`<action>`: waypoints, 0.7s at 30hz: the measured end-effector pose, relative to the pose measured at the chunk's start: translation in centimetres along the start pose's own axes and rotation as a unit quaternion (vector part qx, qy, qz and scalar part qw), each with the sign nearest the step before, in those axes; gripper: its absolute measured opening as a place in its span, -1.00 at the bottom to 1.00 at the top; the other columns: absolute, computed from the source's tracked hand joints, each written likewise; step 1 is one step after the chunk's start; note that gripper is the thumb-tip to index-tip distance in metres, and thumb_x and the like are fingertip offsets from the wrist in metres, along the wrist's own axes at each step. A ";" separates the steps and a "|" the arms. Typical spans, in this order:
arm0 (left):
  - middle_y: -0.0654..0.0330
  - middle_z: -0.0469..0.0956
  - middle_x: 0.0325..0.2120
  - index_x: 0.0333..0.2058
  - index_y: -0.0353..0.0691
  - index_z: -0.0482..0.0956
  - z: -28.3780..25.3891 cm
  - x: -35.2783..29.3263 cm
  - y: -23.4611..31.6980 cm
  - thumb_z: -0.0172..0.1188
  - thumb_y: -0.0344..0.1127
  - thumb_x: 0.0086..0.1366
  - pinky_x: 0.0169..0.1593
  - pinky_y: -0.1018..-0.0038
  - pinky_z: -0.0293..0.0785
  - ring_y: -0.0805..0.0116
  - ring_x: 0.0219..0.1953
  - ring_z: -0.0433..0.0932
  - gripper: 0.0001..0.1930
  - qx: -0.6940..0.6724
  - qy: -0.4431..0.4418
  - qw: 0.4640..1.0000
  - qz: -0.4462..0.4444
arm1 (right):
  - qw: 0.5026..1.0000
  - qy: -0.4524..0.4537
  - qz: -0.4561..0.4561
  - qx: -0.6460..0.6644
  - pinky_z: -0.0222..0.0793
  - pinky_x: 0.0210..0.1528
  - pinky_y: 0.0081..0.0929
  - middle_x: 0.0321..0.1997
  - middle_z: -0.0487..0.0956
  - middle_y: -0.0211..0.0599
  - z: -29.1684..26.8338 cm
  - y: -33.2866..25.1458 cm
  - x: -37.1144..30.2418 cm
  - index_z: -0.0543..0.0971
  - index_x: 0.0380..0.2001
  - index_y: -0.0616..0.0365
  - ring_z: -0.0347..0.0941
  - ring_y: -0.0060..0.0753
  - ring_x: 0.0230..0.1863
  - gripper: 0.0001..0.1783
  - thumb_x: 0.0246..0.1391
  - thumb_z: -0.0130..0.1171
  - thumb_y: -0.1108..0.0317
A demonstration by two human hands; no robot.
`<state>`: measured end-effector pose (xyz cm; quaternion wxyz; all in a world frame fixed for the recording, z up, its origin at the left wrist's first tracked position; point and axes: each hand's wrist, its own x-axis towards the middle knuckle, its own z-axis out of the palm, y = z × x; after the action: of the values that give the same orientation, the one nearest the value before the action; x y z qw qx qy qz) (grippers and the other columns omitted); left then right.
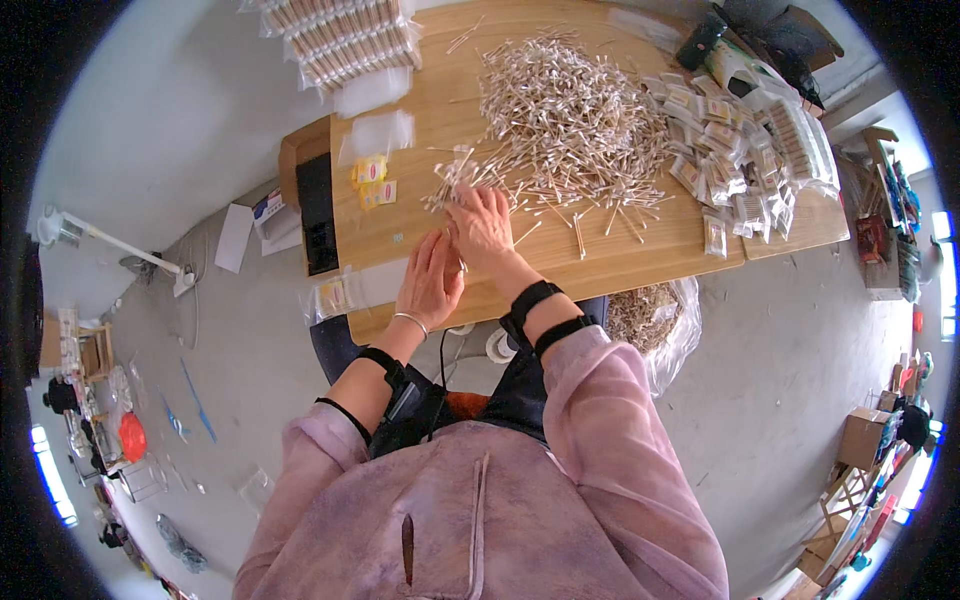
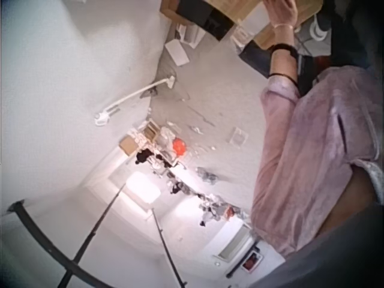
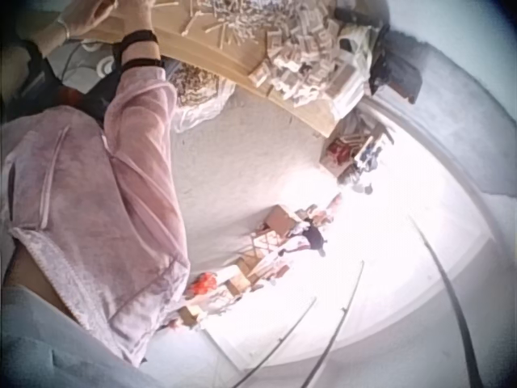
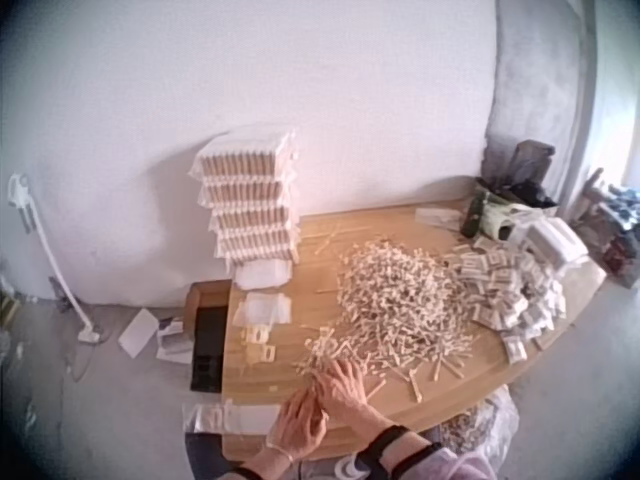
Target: Gathering loose cotton swabs from a pile and placing them neatly into small plastic bags.
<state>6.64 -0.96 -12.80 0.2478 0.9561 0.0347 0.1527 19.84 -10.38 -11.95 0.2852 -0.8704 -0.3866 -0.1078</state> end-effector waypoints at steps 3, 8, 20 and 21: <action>-0.06 0.17 0.18 0.17 -0.27 0.20 -0.3 -0.2 -0.3 0.15 -0.30 0.10 0.29 0.20 0.14 -0.05 0.24 0.15 -0.37 -0.002 0.008 1.000 -0.012 | 0.997 -0.013 -0.056 0.058 0.07 0.21 -0.01 0.05 0.48 -0.41 -0.3 0.9 -1.7 0.59 -0.22 0.01 0.29 -0.19 0.14 -0.76 -0.02 0.16 0.37; -0.03 0.19 0.17 0.11 -0.20 0.31 -0.8 0.0 0.1 0.14 -0.31 0.11 0.27 0.18 0.17 -0.04 0.23 0.17 -0.46 -0.008 -0.017 0.999 -0.026 | 0.995 0.014 0.010 -0.093 -0.10 0.31 0.03 0.09 0.49 -0.51 -3.0 5.8 -1.6 0.61 -0.23 -0.12 0.17 -0.15 0.27 -0.73 -0.08 0.20 0.32; 0.08 0.33 0.10 -0.07 -0.19 0.46 0.1 0.1 -0.2 0.16 -0.31 0.16 0.19 0.17 0.25 0.02 0.21 0.22 -0.67 0.018 0.031 0.999 0.035 | 0.996 -0.038 -0.037 -0.077 -0.22 0.37 0.05 0.14 0.46 -0.45 2.3 0.7 4.6 0.60 -0.13 -0.17 0.12 -0.09 0.29 -0.69 -0.02 0.15 0.29; 0.07 0.33 0.09 -0.08 -0.20 0.46 0.0 0.0 -0.2 0.17 -0.30 0.16 0.19 0.18 0.24 0.03 0.21 0.23 -0.67 0.012 0.028 0.999 0.033 | 0.997 -0.033 -0.026 -0.065 -0.20 0.37 -0.01 0.12 0.47 -0.43 2.3 0.6 4.5 0.59 -0.11 -0.16 0.15 -0.10 0.27 -0.65 -0.05 0.19 0.31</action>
<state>6.61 -0.79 -12.91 0.2301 0.9550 0.0116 0.1870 23.23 -6.63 -12.21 0.2124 -0.8797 -0.4107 -0.1112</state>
